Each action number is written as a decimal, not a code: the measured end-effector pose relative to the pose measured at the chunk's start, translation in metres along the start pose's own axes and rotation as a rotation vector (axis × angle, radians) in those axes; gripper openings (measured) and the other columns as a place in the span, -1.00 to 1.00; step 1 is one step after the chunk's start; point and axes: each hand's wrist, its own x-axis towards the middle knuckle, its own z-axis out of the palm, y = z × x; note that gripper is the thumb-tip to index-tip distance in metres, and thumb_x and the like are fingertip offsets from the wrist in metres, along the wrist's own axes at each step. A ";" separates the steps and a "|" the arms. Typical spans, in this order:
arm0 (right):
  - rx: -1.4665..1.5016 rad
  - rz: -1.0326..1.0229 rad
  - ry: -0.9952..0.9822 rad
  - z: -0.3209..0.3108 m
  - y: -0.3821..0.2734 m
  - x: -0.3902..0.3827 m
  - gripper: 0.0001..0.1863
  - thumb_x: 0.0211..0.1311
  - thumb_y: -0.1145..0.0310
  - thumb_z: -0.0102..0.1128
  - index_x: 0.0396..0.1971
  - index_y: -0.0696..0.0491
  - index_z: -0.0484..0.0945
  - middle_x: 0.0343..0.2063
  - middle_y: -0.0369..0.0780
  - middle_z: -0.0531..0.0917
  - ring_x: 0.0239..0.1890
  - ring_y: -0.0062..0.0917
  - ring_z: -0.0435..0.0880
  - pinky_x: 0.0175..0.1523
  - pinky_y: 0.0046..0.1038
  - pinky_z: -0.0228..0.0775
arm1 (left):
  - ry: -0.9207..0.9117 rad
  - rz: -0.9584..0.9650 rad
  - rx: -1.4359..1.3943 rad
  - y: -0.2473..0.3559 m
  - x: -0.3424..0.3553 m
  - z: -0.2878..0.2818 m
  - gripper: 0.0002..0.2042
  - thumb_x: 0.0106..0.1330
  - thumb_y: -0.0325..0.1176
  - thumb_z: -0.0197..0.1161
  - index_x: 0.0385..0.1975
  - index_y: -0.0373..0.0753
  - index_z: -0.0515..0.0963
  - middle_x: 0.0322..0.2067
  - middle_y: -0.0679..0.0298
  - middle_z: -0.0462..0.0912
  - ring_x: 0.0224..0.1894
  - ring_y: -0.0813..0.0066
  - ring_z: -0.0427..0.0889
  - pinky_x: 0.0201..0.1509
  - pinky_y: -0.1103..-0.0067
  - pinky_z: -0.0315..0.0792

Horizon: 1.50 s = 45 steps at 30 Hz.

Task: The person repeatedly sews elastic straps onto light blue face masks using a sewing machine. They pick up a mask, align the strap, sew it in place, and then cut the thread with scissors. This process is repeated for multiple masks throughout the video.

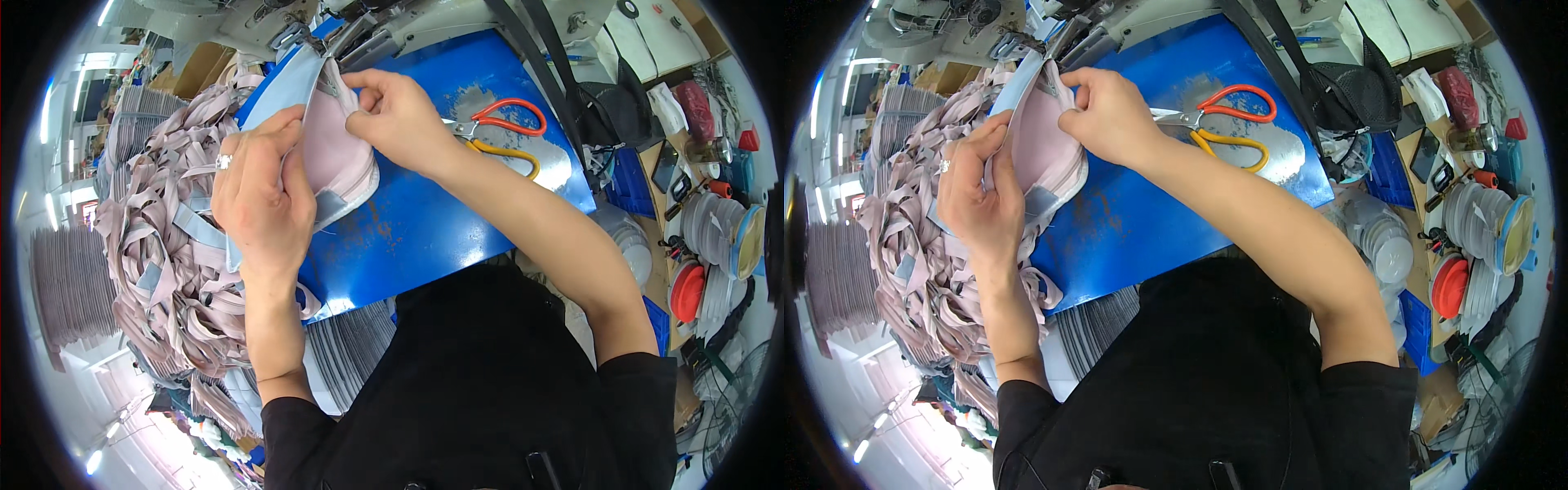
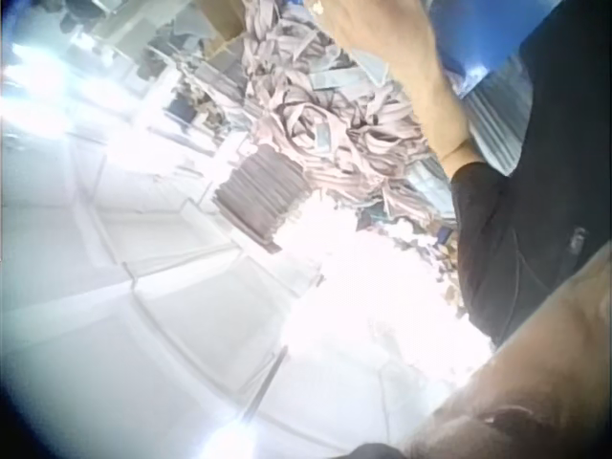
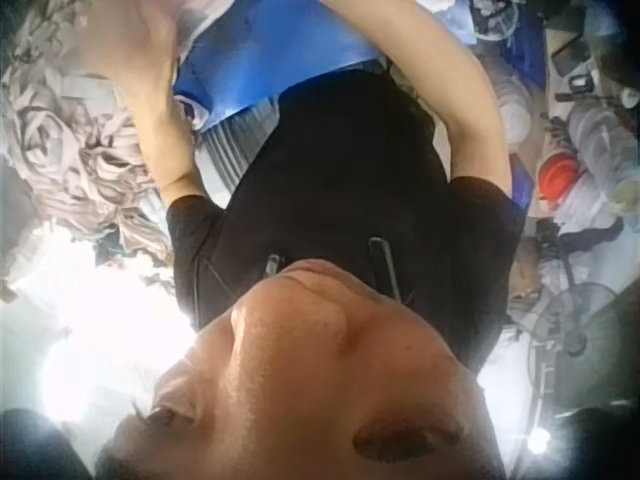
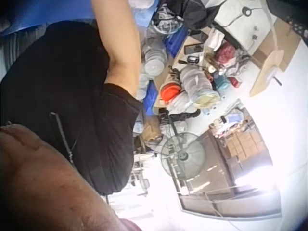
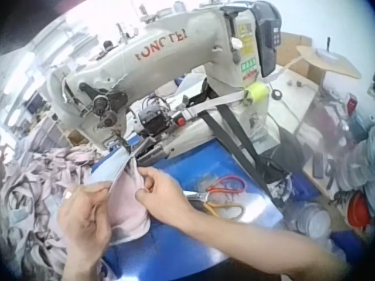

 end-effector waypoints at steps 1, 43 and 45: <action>0.106 0.056 -0.041 0.001 0.003 0.000 -0.44 0.04 0.46 0.37 0.14 0.21 0.65 -0.50 -0.32 0.56 -0.44 -0.57 0.55 -0.28 -0.45 0.44 | -0.057 0.034 0.020 0.003 0.003 -0.001 -0.79 0.10 -0.67 0.34 -0.27 -0.27 0.62 -0.17 0.21 0.80 -0.25 0.25 0.71 -0.21 0.45 0.54; 0.571 0.403 0.091 0.018 -0.010 0.035 -0.77 0.34 0.44 0.36 -0.07 0.20 0.70 -0.25 -0.25 0.77 -0.23 -0.61 0.77 -0.16 -0.48 0.70 | -0.314 0.130 0.020 -0.067 0.032 0.045 -0.58 0.08 -0.49 0.47 0.00 -0.21 0.62 -0.21 0.20 0.71 -0.16 0.15 0.68 -0.15 0.34 0.59; 0.541 0.391 0.110 0.018 -0.013 0.036 -0.76 0.31 0.44 0.37 -0.08 0.21 0.70 -0.26 -0.25 0.77 -0.25 -0.62 0.76 -0.15 -0.48 0.69 | -0.332 0.011 0.103 -0.065 0.029 0.036 -0.50 0.12 -0.49 0.49 0.13 -0.11 0.61 -0.21 0.25 0.73 -0.17 0.14 0.71 -0.19 0.33 0.57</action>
